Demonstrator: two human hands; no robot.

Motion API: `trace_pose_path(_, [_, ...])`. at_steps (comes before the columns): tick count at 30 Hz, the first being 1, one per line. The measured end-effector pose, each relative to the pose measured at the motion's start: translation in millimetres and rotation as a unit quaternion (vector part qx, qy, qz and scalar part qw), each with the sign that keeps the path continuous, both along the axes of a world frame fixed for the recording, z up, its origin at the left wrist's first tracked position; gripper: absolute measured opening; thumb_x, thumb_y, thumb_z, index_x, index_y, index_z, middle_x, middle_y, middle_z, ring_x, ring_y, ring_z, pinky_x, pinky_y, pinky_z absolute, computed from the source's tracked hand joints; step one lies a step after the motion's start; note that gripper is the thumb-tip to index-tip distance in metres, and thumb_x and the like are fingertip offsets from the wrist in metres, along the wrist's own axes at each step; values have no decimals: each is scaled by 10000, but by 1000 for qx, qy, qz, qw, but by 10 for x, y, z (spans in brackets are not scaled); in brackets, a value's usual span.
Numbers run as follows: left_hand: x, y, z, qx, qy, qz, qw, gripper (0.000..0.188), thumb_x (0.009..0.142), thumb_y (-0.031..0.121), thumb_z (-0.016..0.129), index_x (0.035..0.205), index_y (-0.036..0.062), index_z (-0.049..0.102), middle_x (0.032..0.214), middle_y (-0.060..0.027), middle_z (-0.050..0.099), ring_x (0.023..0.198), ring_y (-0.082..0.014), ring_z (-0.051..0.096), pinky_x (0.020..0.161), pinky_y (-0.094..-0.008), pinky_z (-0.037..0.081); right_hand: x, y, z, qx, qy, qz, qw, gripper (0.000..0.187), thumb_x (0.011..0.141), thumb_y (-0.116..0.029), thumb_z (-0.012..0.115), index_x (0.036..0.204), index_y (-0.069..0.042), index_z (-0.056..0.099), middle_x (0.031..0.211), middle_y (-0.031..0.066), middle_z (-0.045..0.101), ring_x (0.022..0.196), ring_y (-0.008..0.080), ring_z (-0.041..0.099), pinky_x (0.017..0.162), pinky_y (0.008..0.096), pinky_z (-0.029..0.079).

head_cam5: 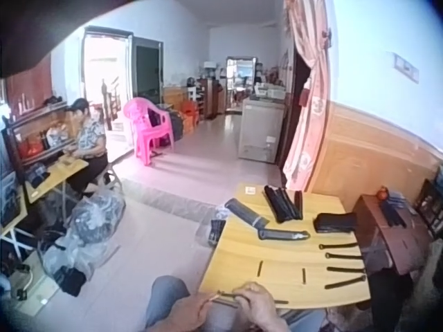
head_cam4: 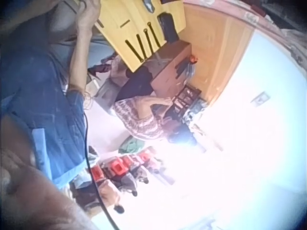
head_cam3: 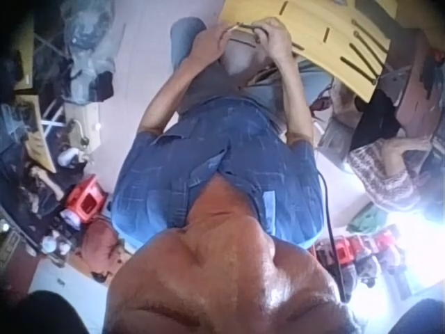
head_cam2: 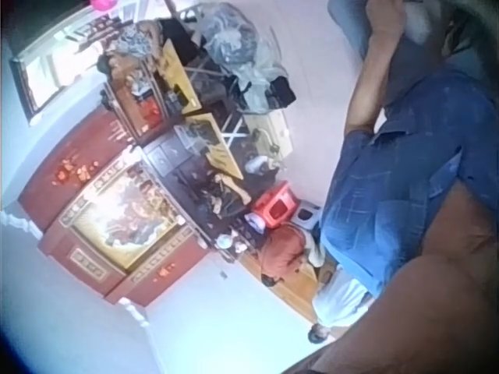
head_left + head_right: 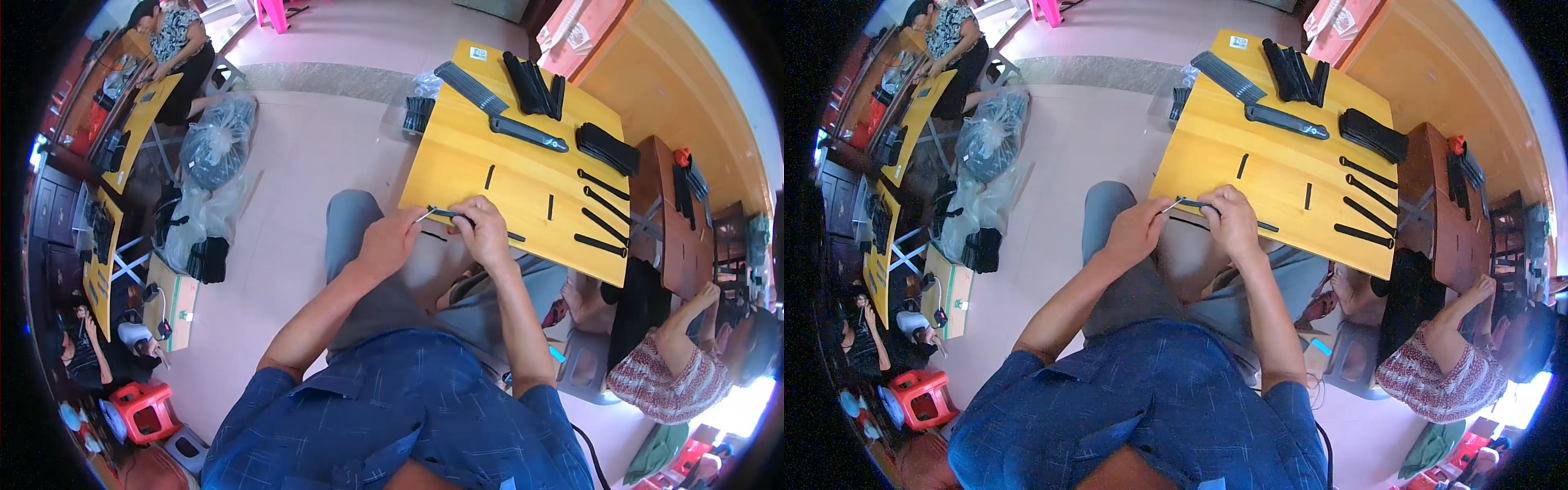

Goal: Assembling plastic buckles and adjustment sliders onto black fabric straps for soft goods.

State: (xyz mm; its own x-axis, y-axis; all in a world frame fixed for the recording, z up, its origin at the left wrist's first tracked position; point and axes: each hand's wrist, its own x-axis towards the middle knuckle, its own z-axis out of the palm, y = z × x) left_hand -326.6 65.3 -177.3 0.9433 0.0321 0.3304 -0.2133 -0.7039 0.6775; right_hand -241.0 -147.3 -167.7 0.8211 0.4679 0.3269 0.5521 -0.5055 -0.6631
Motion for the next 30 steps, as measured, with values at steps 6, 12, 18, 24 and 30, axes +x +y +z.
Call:
trace_pose_path(6, [-15, -15, 75, 78, -16, -7, 997, 277, 973, 203, 615, 1238, 157, 678, 897, -120, 692, 784, -342, 698, 640, -470, 552, -53, 36, 16, 3, 14, -13, 1000, 141, 860, -125, 749, 992, -77, 758, 925, 106, 679, 939, 317, 663, 822, 416, 533])
trace_pose_path(12, [-27, -51, 150, 105, 30, -18, 994, 271, 951, 160, 638, 1212, 141, 710, 940, -90, 705, 856, -303, 703, 692, -424, 566, -39, 39, -14, 8, 28, -14, 999, 148, 861, -138, 748, 994, -74, 757, 929, 111, 681, 938, 326, 665, 831, 416, 532])
trace_pose_path(18, [-14, -63, 112, 112, 17, -25, 993, 251, 958, 170, 629, 1189, 132, 721, 915, -89, 692, 821, -305, 698, 670, -426, 560, -43, 49, -40, 14, 12, -17, 1000, 152, 841, -131, 754, 983, -77, 761, 934, 108, 687, 941, 327, 666, 834, 418, 531])
trace_pose_path(24, [-1, -77, 132, 122, 35, -26, 992, 243, 964, 180, 621, 1176, 125, 725, 899, -92, 691, 806, -311, 692, 662, -440, 552, -56, 66, -29, 2, 15, -26, 1000, 147, 835, -131, 758, 971, -75, 763, 933, 108, 689, 929, 327, 665, 835, 420, 529])
trace_pose_path(30, [0, -71, 81, 117, 19, -27, 993, 247, 979, 191, 575, 1164, 129, 727, 878, -98, 678, 787, -308, 696, 638, -436, 561, -66, 84, -18, 6, 8, -32, 999, 137, 836, -138, 761, 959, -78, 762, 922, 109, 689, 935, 325, 663, 844, 418, 525])
